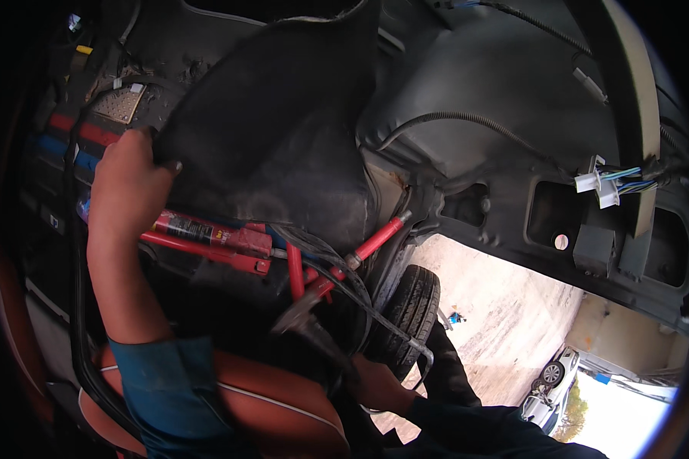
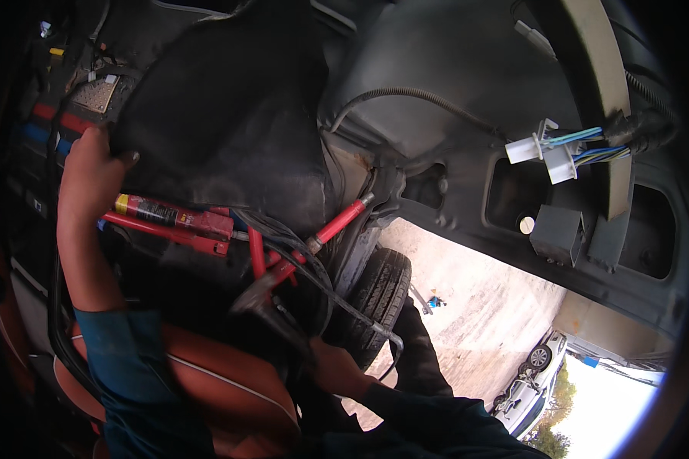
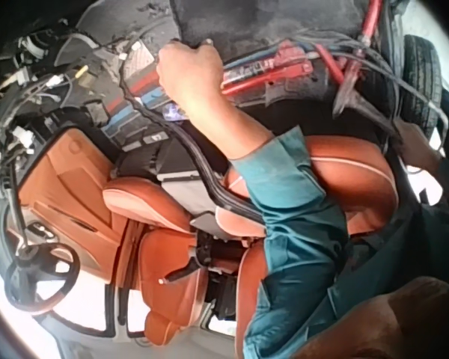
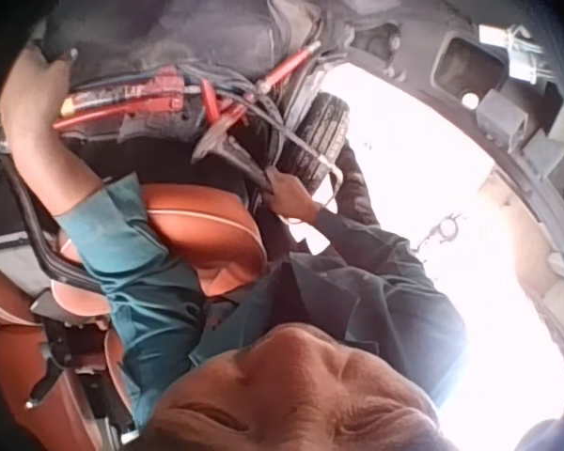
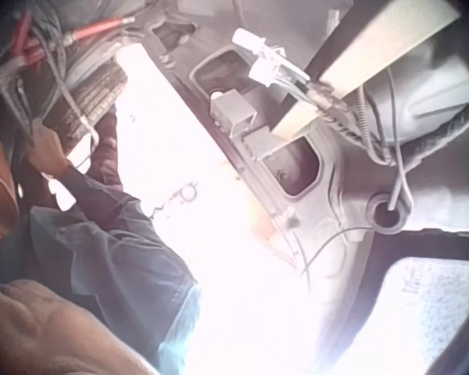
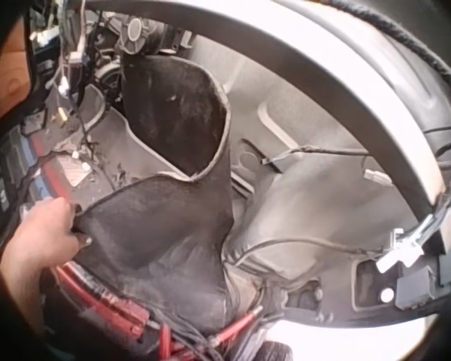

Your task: The person works inside a white car with the hood open, manipulating red and blue cables and a black plastic interior panel. They use a hammer to tap the panel and a chain to pull or adjust components. The person repeatedly reaches into the footwell area, adjusts the panel, and hammers it into place.

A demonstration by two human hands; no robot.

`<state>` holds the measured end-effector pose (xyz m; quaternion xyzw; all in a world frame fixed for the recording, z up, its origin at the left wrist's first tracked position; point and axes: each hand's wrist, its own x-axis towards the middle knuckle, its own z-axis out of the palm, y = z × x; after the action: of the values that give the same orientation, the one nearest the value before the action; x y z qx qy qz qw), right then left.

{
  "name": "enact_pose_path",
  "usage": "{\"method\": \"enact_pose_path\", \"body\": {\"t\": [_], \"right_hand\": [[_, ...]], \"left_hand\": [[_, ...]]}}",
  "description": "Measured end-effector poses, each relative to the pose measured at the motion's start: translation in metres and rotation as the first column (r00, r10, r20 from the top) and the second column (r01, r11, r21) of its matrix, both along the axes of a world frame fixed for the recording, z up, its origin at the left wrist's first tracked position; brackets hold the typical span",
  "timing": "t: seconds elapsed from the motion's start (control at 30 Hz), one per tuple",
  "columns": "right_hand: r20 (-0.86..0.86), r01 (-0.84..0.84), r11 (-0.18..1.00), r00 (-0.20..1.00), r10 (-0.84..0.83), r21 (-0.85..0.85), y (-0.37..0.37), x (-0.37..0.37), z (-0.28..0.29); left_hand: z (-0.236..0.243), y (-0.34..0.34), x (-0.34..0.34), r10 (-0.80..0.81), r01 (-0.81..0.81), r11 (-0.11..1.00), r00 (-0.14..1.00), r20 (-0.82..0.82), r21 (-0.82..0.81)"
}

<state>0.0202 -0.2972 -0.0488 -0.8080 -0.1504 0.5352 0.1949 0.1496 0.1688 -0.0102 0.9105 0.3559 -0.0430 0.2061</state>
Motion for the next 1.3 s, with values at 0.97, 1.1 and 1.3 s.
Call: {"method": "enact_pose_path", "body": {"t": [0.97, 1.1, 1.3], "right_hand": [[0.223, 0.893, 0.432, 0.398, -0.89, 0.128, 0.084, 0.13, -0.115], [0.236, 0.723, 0.579, 0.53, -0.815, 0.377, 0.098, 0.114, -0.082], [0.461, 0.157, 0.943, 0.841, -0.283, 0.292, 0.16, 0.122, -0.043]], "left_hand": [[0.0, 0.001, -0.003, 0.004, -0.004, 1.0, 0.999, 0.042, -0.004], [0.002, -0.001, 0.001, 0.034, -0.033, 0.999, 0.999, 0.043, -0.034], [0.005, -0.001, 0.002, 0.016, -0.007, 0.998, 0.991, 0.129, -0.067]]}}
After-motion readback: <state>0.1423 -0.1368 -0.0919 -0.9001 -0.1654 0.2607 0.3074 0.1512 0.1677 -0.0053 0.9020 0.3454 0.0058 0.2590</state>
